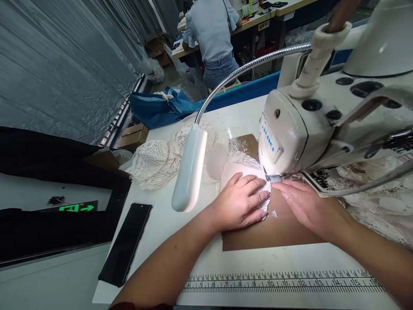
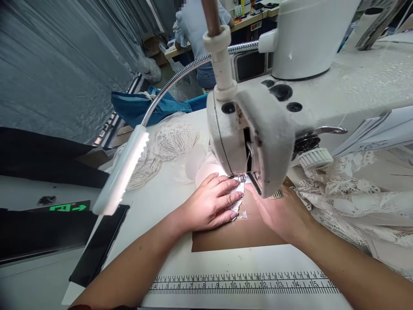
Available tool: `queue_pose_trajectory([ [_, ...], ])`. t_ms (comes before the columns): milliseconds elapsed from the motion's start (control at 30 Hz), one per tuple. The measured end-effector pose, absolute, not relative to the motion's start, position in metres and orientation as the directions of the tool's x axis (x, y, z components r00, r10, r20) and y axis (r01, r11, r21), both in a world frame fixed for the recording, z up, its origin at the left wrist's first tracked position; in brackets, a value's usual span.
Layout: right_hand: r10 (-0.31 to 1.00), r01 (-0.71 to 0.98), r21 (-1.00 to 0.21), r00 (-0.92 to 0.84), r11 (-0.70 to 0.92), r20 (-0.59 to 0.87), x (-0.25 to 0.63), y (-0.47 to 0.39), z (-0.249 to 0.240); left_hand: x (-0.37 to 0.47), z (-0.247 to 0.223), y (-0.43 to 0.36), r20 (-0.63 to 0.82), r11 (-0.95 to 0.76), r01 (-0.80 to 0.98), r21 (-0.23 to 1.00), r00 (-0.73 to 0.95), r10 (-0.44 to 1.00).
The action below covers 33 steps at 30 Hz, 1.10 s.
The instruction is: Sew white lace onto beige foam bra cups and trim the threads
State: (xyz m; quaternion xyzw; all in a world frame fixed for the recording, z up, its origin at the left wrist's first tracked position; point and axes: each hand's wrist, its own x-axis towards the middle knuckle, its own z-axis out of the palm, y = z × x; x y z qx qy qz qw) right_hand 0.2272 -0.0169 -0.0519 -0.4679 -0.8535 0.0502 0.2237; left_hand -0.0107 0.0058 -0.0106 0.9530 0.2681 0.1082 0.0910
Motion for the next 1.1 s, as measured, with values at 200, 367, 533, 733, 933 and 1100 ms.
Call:
queue_pose_trajectory([
  [200, 0.789, 0.71, -0.344, -0.547, 0.614, 0.28, 0.23, -0.019, -0.054, -0.012, -0.012, 0.007, 0.15, -0.844, 0.464, 0.27, 0.845, 0.513],
  [367, 0.763, 0.693, -0.321, -0.573, 0.645, 0.298, 0.231, -0.02, -0.059, -0.011, -0.012, 0.009, 0.145, -0.832, 0.478, 0.284, 0.836, 0.53],
  [533, 0.777, 0.695, -0.35, -0.536, 0.628, 0.33, 0.231, -0.022, -0.053, -0.013, -0.004, 0.009, 0.148, -0.807, 0.474, 0.351, 0.823, 0.548],
  [733, 0.692, 0.602, -0.342, -0.652, 0.721, 0.309, 0.231, -0.023, -0.04, -0.01, -0.005, 0.001, 0.1, -0.747, 0.578, 0.33, 0.765, 0.636],
  [933, 0.647, 0.568, -0.31, -0.689, 0.762, 0.327, 0.231, -0.023, -0.042, -0.004, -0.009, 0.0, 0.083, -0.704, 0.602, 0.377, 0.735, 0.673],
  [1100, 0.643, 0.563, -0.311, -0.684, 0.766, 0.345, 0.233, -0.023, -0.047, -0.012, 0.002, 0.007, 0.002, -0.482, 0.518, 0.707, 0.681, 0.733],
])
